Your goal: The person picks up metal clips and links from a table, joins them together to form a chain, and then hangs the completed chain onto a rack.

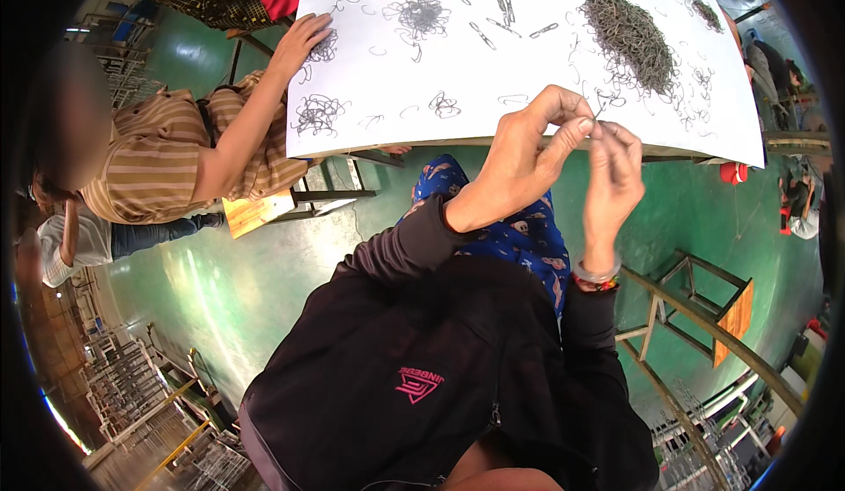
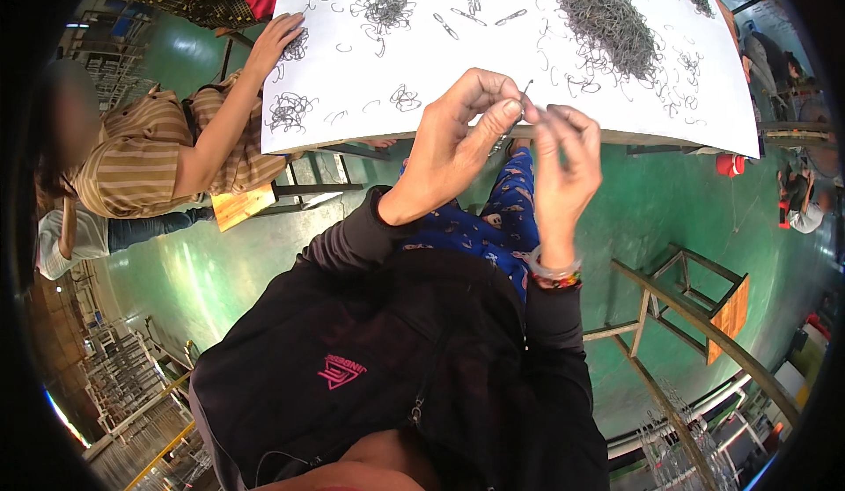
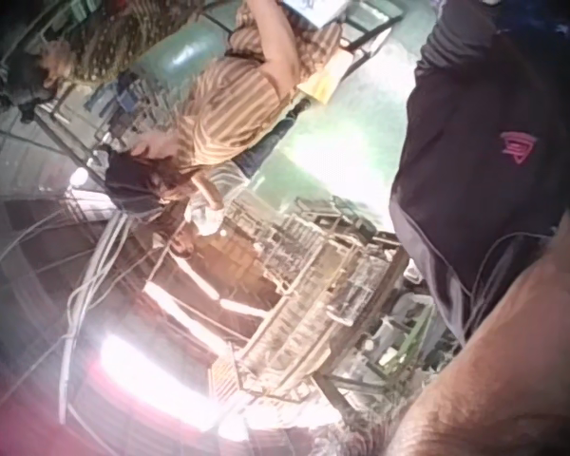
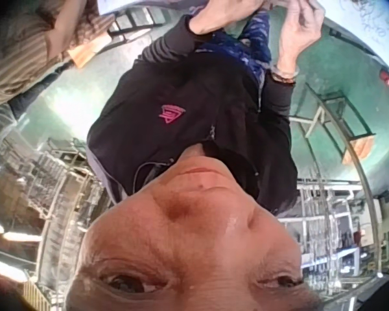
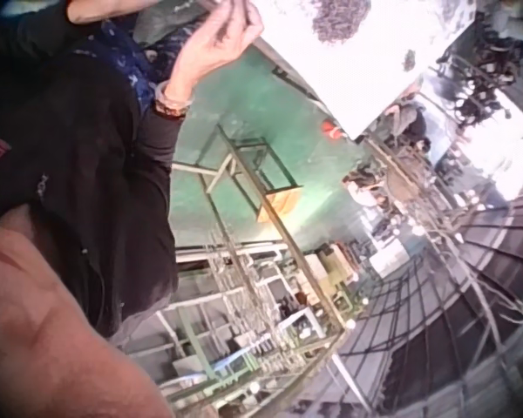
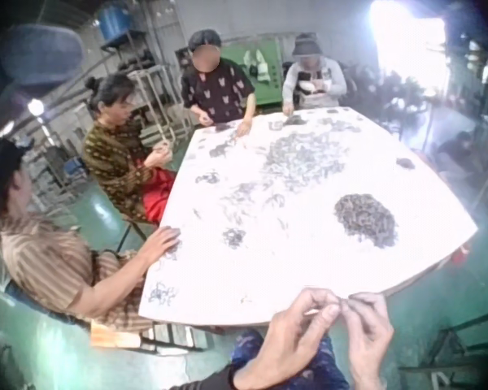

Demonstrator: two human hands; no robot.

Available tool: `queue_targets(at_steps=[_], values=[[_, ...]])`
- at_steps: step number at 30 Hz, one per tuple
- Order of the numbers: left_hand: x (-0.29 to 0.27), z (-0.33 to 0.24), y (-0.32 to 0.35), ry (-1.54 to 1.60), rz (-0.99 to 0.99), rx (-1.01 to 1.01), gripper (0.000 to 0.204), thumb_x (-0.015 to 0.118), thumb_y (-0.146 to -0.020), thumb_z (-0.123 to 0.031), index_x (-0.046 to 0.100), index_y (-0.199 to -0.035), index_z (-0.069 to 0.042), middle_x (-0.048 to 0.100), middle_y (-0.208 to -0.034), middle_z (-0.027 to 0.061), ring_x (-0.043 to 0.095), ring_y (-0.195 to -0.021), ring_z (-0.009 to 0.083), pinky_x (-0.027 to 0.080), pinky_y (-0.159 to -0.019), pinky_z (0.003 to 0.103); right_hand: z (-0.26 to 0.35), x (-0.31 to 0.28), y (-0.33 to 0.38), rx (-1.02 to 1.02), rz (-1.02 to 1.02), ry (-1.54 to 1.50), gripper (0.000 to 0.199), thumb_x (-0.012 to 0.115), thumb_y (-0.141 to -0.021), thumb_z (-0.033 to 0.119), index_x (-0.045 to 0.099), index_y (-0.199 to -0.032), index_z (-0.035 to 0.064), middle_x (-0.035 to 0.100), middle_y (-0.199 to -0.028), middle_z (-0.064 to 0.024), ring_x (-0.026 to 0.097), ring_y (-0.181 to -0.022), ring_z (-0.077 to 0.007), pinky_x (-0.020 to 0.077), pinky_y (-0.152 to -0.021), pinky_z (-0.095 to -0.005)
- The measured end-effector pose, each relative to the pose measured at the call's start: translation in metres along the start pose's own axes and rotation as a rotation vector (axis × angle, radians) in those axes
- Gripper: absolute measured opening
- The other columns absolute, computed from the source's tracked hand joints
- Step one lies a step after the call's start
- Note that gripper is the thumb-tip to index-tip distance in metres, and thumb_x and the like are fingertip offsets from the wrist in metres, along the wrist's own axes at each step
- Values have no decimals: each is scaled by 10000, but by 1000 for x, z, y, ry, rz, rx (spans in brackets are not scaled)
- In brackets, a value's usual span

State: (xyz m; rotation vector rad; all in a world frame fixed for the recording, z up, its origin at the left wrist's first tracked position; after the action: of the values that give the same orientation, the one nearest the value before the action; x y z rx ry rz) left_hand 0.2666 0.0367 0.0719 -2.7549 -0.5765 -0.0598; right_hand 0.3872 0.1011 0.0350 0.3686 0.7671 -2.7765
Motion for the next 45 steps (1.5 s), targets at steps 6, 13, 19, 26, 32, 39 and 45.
queue_targets(at_steps=[6,13,19,26,32,39,45], values=[[4,7,-5,-23,68,-13,129,518,-931,-99,519,-973,22,625,-855,64,573,-832,94,455,-759,233,-107,58,-124,-388,327,382,263,568,-881,176,629,-1074,8,625,-927,-101,569,-845,-155,442,-762,-271],[-2,16,-10,5,87,-147,154,526,-932,-134,538,-989,8,648,-874,74,572,-827,77,450,-737,209,-188,111,-155,-648,585,698,252,519,-785,69,533,-1037,59,532,-1152,-187,449,-1127,-365,363,-889,-490],[-1,22,-9,21,101,-223,172,533,-928,-149,545,-1001,6,656,-880,82,582,-842,95,465,-764,237,-104,63,-136,139,735,240,295,598,-771,103,546,-1054,40,577,-1106,-174,516,-1069,-270,390,-890,-424],[-2,37,-4,-80,38,-83,157,549,-915,-151,564,-966,-4,653,-838,64,580,-848,107,454,-787,267,-11,-6,-62,458,284,-638,238,648,-786,10,590,-991,-98,623,-881,-133,568,-803,-179,447,-733,-267],[9,27,-1,-216,1,37,148,581,-885,-127,565,-927,14,639,-794,83,578,-591,123,470,-535,267,8,-21,-56,498,255,-730,180,656,-773,-12,600,-927,-87,622,-911,-146,536,-744,-142,432,-685,-250],[-23,33,10,-316,-45,102,296,658,-821,-139,574,-1090,-47,605,-1103,74,572,-1010,217,480,-826,332,31,-11,-43,402,170,-527,115,659,-761,-64,627,-872,-53,638,-844,-96,573,-716,-119,457,-682,-217],[-201,102,-56,-1259,-224,142,204,639,-715,-79,694,-903,-133,633,-847,100,567,-846,292,492,-745,366,41,-19,-43,357,169,-529,149,670,-718,-124,628,-837,-46,587,-761,-37,570,-736,-106,467,-712,-221]])
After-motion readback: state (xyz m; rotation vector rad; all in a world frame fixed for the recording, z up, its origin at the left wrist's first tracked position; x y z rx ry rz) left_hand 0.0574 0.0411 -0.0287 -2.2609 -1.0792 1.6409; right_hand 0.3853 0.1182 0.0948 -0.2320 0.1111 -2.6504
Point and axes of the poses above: each hand's wrist, its own y-axis away from the middle knuckle, its own x-axis out of the palm, z = x × y, the point moved 1 cm from there along -y, towards the middle knuckle
